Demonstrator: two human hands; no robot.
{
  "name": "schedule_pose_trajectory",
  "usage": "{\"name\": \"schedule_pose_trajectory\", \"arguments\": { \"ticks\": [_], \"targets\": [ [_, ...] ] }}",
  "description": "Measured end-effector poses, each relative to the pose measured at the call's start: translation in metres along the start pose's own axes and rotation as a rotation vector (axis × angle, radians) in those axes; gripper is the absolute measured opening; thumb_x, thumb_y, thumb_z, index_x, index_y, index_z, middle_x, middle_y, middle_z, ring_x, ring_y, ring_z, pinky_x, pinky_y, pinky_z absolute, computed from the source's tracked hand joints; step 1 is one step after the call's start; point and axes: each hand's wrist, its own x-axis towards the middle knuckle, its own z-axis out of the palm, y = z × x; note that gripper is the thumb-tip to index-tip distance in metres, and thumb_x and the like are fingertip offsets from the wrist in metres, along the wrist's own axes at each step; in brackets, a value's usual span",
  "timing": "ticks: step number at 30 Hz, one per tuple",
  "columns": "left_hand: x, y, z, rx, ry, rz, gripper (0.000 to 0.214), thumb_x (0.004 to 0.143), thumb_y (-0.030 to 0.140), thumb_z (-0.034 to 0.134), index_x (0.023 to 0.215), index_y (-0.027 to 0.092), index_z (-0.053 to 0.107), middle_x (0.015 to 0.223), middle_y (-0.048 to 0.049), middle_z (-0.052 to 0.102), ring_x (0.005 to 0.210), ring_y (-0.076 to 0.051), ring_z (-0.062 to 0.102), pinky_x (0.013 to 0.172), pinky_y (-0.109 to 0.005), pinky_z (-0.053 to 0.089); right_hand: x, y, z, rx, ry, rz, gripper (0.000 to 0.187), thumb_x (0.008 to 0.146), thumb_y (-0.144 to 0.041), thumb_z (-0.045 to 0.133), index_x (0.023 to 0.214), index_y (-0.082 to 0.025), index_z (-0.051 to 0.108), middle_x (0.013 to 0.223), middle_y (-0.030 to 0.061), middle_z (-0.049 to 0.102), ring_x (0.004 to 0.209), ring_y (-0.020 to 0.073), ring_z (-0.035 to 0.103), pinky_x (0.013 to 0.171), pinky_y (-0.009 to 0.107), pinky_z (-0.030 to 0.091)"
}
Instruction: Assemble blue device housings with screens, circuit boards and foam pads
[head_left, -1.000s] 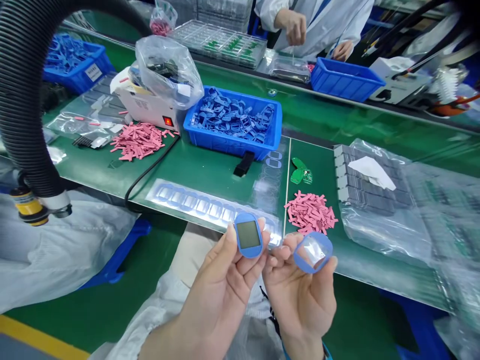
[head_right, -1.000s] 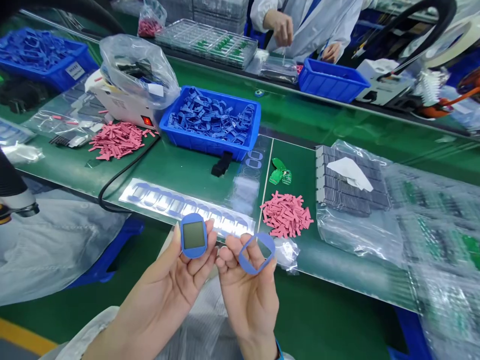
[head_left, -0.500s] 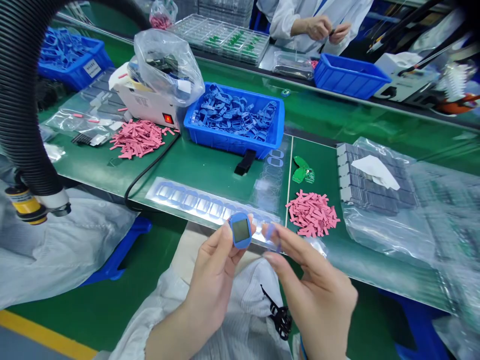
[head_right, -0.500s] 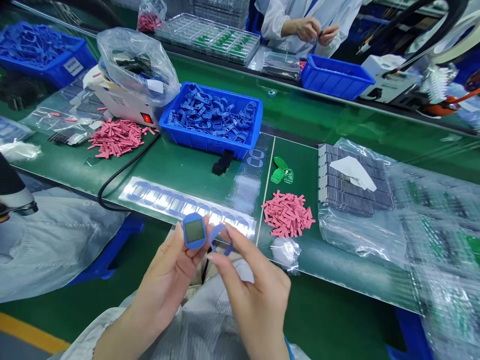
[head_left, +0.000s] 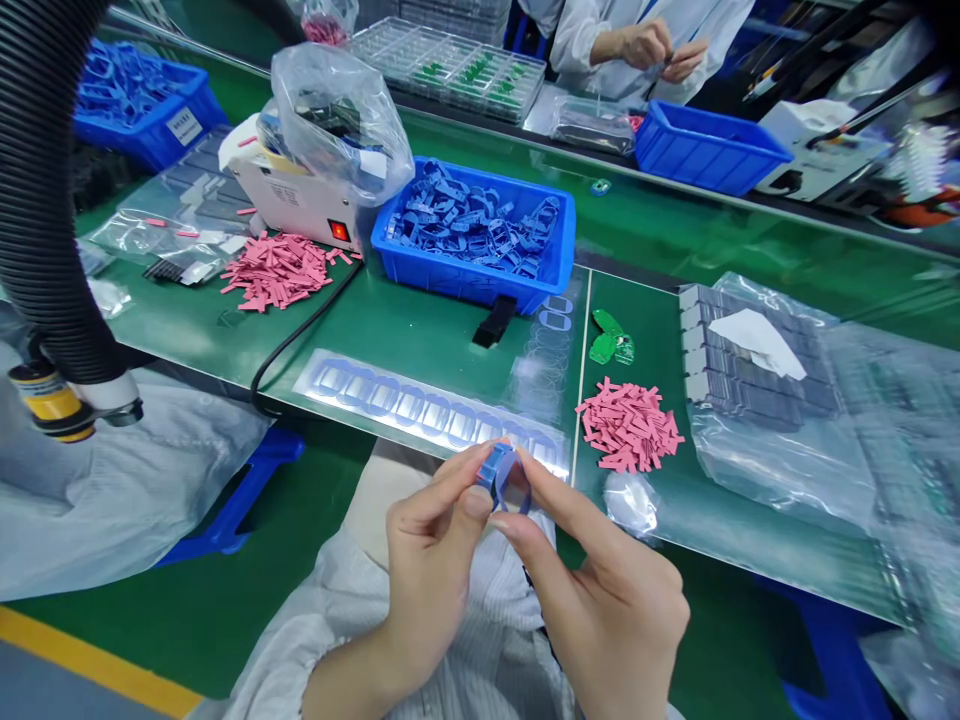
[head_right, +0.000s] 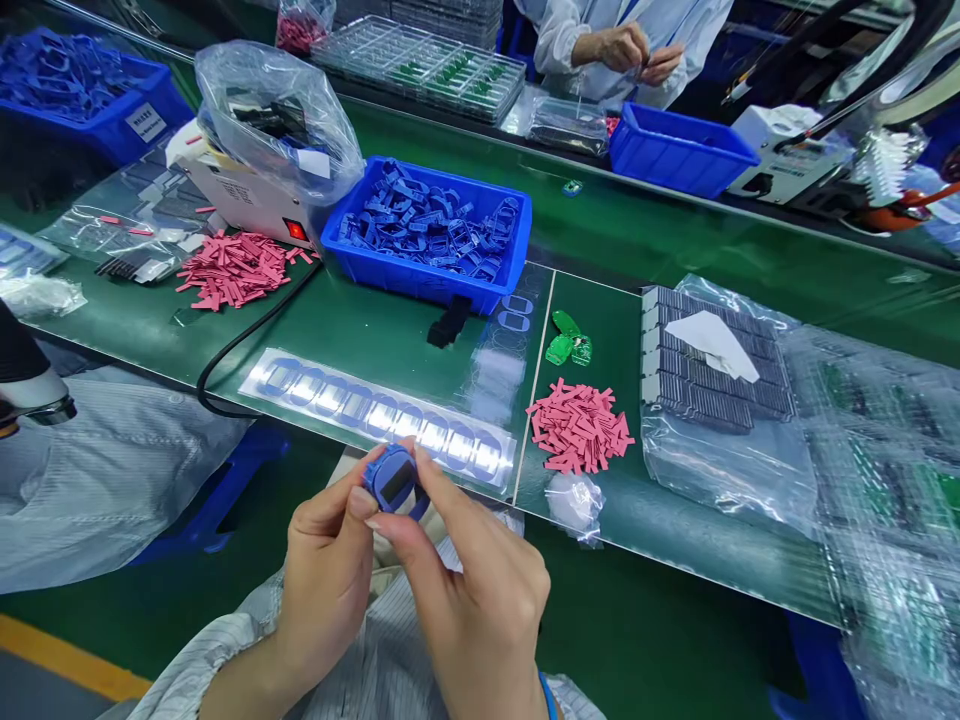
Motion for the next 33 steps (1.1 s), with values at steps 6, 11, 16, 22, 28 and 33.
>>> {"name": "schedule_pose_trajectory", "arguments": {
  "ticks": [6,11,16,22,28,33],
  "targets": [
    [-0.001,0.000,0.001,0.023,0.007,0.088,0.017,0.077,0.040,0.068,0.090,0.033,0.077,0.102,-0.0010,0.077,0.105,-0.022,0.067,0.092,-0.034,0.053,0.002,0.001,0.001,0.112,-0.015,0.030,0.031,0.086,-0.026,0.063,0.117,-0.025,0.063,0.105,0.0010,0.073,0.074,0.0134,0.073,0.060,0.017,0.059],
    [-0.005,0.002,0.001,0.079,0.033,0.109,0.018,0.077,0.041,0.068,0.091,0.034,0.076,0.102,-0.0005,0.077,0.107,-0.023,0.065,0.095,-0.036,0.051,0.005,0.002,-0.001,0.226,-0.027,0.056,0.034,0.083,-0.027,0.066,0.117,-0.030,0.064,0.100,-0.0011,0.074,0.072,0.0155,0.073,0.061,0.021,0.061],
    [-0.002,0.002,-0.004,0.170,-0.035,0.228,0.018,0.082,0.034,0.065,0.097,0.036,0.074,0.103,0.0010,0.076,0.108,-0.023,0.064,0.096,-0.039,0.049,0.005,0.002,-0.001,0.249,-0.009,0.067,0.037,0.082,-0.025,0.068,0.117,-0.034,0.063,0.097,-0.0013,0.075,0.072,0.0184,0.073,0.063,0.026,0.063],
    [0.003,0.009,-0.009,0.243,-0.189,0.349,0.022,0.089,0.031,0.056,0.104,0.038,0.071,0.111,0.0020,0.073,0.118,-0.023,0.055,0.104,-0.042,0.041,-0.004,0.005,0.009,0.341,0.089,0.138,0.041,0.077,-0.024,0.073,0.115,-0.037,0.064,0.097,-0.0032,0.075,0.074,0.0191,0.073,0.063,0.027,0.063],
    [0.010,0.024,-0.014,0.503,-0.261,0.544,0.026,0.086,0.030,0.058,0.109,0.036,0.069,0.105,-0.0035,0.072,0.097,-0.025,0.060,0.089,-0.044,0.046,-0.013,0.012,0.023,0.391,0.171,0.140,0.046,0.078,-0.016,0.071,0.120,-0.033,0.061,0.111,-0.0006,0.071,0.092,0.0229,0.071,0.077,0.036,0.063],
    [0.013,0.036,-0.021,0.742,-0.247,0.679,0.047,0.072,0.010,0.072,0.110,0.038,0.068,0.090,0.0005,0.076,0.078,-0.022,0.066,0.070,-0.035,0.053,-0.016,0.019,0.026,0.240,0.205,-0.012,0.056,0.077,-0.007,0.068,0.126,-0.030,0.056,0.116,0.0011,0.068,0.095,0.0248,0.070,0.077,0.038,0.063]
  ]
}}
